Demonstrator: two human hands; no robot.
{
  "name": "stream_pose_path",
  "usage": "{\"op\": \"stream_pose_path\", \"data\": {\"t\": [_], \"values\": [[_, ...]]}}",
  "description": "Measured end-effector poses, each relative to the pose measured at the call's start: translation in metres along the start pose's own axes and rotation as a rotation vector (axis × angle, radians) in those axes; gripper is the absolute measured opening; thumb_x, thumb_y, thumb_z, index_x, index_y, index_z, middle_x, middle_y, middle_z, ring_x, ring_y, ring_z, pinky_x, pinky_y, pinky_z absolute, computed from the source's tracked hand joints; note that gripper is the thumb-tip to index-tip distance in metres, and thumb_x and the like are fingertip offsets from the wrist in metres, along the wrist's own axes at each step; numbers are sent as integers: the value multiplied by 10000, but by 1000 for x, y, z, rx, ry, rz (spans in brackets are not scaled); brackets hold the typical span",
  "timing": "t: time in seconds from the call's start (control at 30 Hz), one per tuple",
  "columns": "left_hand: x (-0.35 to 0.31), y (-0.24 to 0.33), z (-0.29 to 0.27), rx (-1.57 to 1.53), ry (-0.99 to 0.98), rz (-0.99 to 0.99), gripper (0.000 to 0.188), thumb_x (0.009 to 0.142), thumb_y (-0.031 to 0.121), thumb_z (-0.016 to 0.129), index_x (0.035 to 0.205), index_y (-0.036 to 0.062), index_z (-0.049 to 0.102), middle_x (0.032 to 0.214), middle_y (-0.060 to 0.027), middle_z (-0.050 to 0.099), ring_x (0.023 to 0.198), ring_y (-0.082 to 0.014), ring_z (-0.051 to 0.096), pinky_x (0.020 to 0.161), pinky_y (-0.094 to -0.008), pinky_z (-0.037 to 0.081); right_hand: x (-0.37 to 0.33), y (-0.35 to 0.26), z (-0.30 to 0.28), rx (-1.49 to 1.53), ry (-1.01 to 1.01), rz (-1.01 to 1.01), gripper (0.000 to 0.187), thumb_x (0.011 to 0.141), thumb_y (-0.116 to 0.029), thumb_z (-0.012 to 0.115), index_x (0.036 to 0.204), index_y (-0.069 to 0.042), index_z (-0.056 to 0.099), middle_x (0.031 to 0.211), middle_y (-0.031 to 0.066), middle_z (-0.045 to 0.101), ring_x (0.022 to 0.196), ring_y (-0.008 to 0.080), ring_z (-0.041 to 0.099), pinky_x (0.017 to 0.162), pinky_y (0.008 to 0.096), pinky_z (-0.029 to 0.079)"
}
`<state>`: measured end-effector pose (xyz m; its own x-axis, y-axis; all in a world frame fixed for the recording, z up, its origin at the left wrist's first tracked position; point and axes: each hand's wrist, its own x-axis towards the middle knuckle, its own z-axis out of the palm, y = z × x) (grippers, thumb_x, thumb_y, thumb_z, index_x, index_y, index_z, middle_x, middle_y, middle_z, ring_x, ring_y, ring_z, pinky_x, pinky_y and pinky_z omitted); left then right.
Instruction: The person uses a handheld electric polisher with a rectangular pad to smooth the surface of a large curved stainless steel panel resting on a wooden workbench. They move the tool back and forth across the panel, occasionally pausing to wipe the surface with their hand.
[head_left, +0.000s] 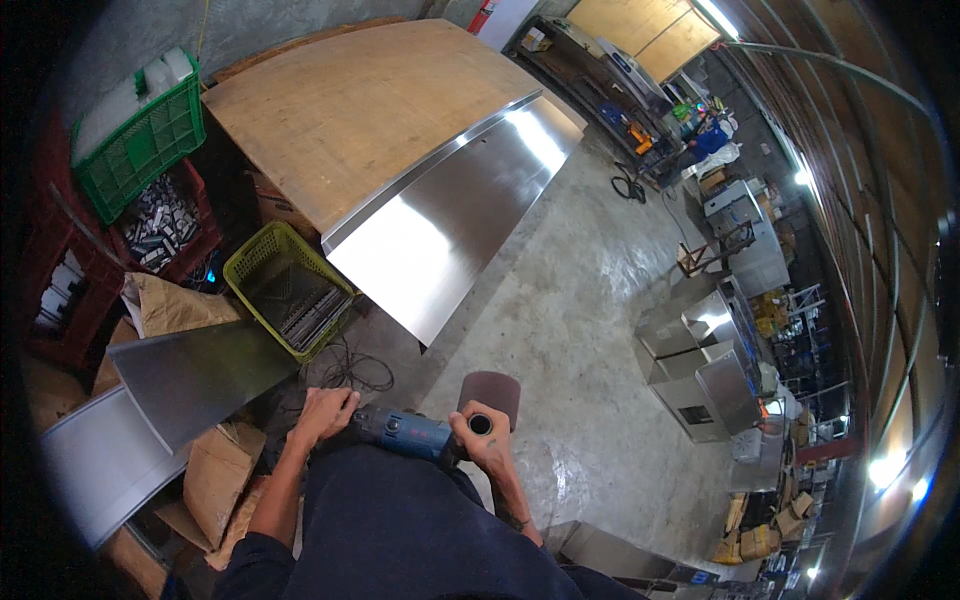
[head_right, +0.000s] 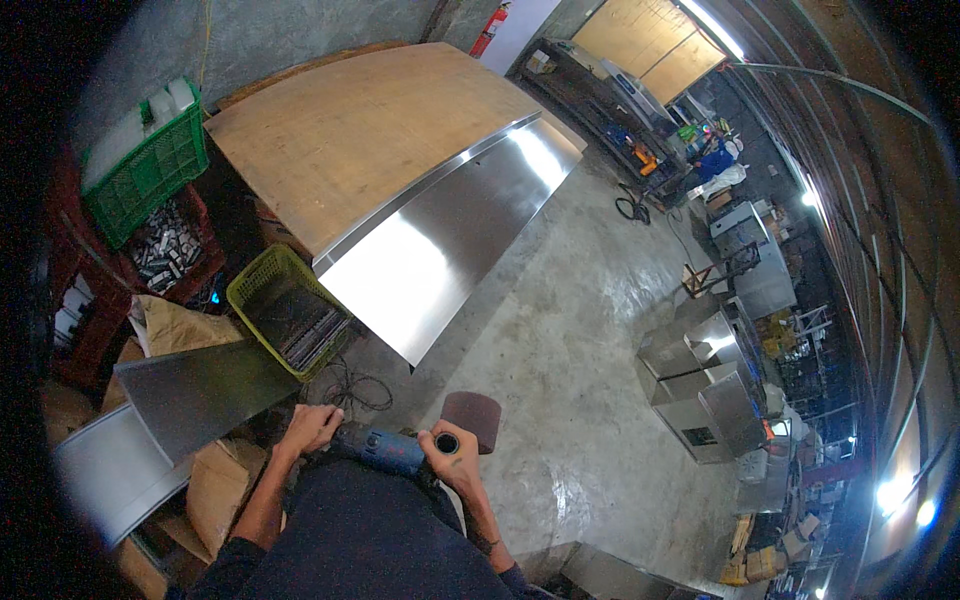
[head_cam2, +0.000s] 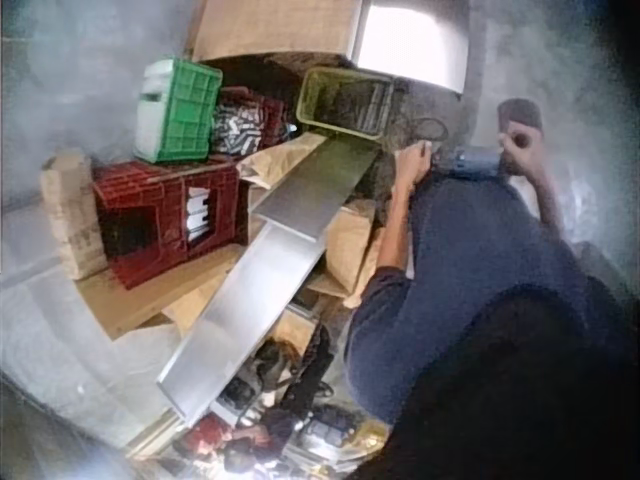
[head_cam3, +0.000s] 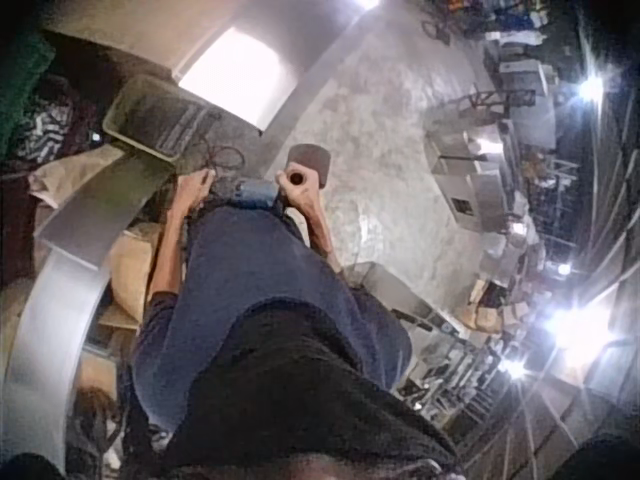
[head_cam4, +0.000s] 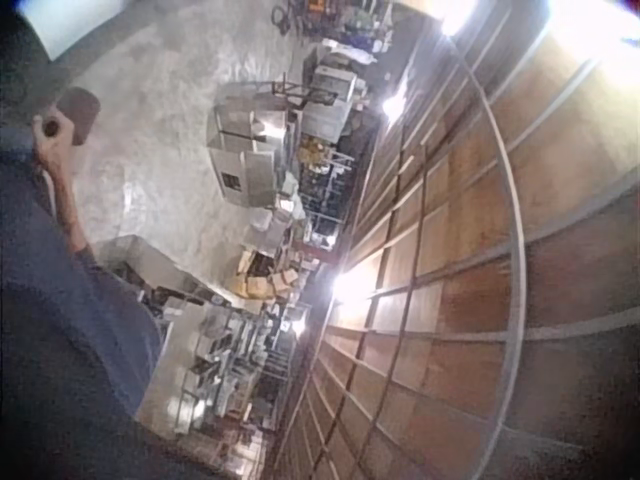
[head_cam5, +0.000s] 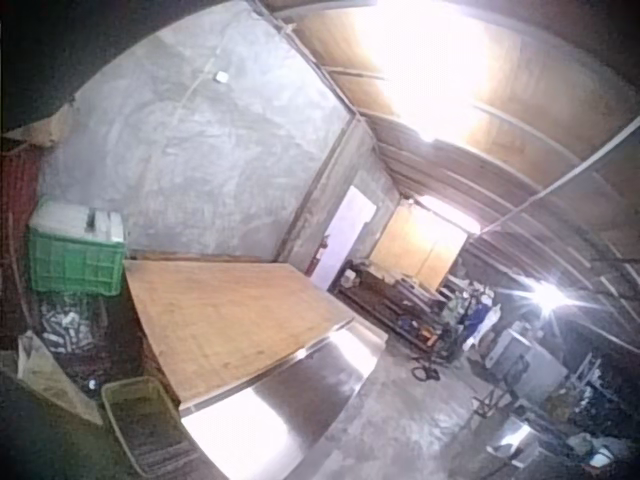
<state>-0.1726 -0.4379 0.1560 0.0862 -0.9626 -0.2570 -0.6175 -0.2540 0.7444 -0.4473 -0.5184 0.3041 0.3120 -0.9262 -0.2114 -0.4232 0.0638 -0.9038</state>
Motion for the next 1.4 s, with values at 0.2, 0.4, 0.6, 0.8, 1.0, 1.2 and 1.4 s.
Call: {"op": "stream_pose_path", "data": {"t": [0.2, 0.4, 0.6, 0.8, 1.0, 1.2, 1.4], "values": [[8, 3, 5, -25, 3, 70, 423, 1089, 370, 501, 972, 2, 673, 836, -217, 692, 842, -418, 672, 897, -544, 448, -14, -13, -2, -29, 77, 16, 277, 944, -180, 730, 750, -30, 599, 661, -28, 518, 659, 68, 466, 596, 279, 404], [34, 16, -7, -27, -253, 50, 390, 1049, 387, 508, 1020, 45, 694, 967, -220, 736, 957, -448, 680, 896, -545, 451, -31, -15, -12, -14, 177, 68, 280, 933, -186, 738, 746, -21, 610, 653, -23, 520, 656, 69, 469, 590, 289, 408], [63, 33, 10, 29, -276, 113, 415, 1049, 420, 512, 1075, 51, 702, 1022, -223, 742, 1018, -447, 688, 891, -564, 494, -36, -5, -24, -8, 297, 42, 283, 911, -179, 751, 735, -10, 607, 643, -14, 512, 657, 70, 468, 589, 291, 400], [85, 47, 33, 58, -358, 198, 437, 1060, 436, 495, 1063, 50, 699, 1024, -228, 742, 1006, -464, 685, 901, -582, 485, -37, 2, -46, 12, 356, 149, 277, 899, -172, 752, 733, -8, 602, 641, -14, 508, 649, 77, 460, 597, 294, 400], [109, 73, 69, 73, -379, 195, 483, 1062, 470, 464, 1072, 53, 706, 1024, -223, 744, 1008, -474, 682, 921, -576, 478, -28, 23, -86, 26, 367, 173, 287, 900, -186, 744, 728, -10, 596, 644, -20, 511, 640, 84, 454, 598, 302, 401], [151, 115, 121, 125, -422, 167, 494, 1062, 485, 450, 1118, 63, 702, 1047, -224, 743, 1048, -470, 680, 935, -574, 473, 6, 57, -154, 37, 335, 178, 282, 899, -198, 743, 733, -13, 609, 640, -6, 529, 646, 80, 479, 596, 298, 408], [198, 168, 193, 84, -447, 127, 534, 1092, 492, 431, 1095, 21, 683, 1023, -255, 731, 972, -470, 690, 882, -555, 519, 50, 96, -244, -53, 280, 73, 210, 878, -145, 751, 773, 9, 656, 642, 23, 588, 659, 72, 538, 620, 295, 458]]}}
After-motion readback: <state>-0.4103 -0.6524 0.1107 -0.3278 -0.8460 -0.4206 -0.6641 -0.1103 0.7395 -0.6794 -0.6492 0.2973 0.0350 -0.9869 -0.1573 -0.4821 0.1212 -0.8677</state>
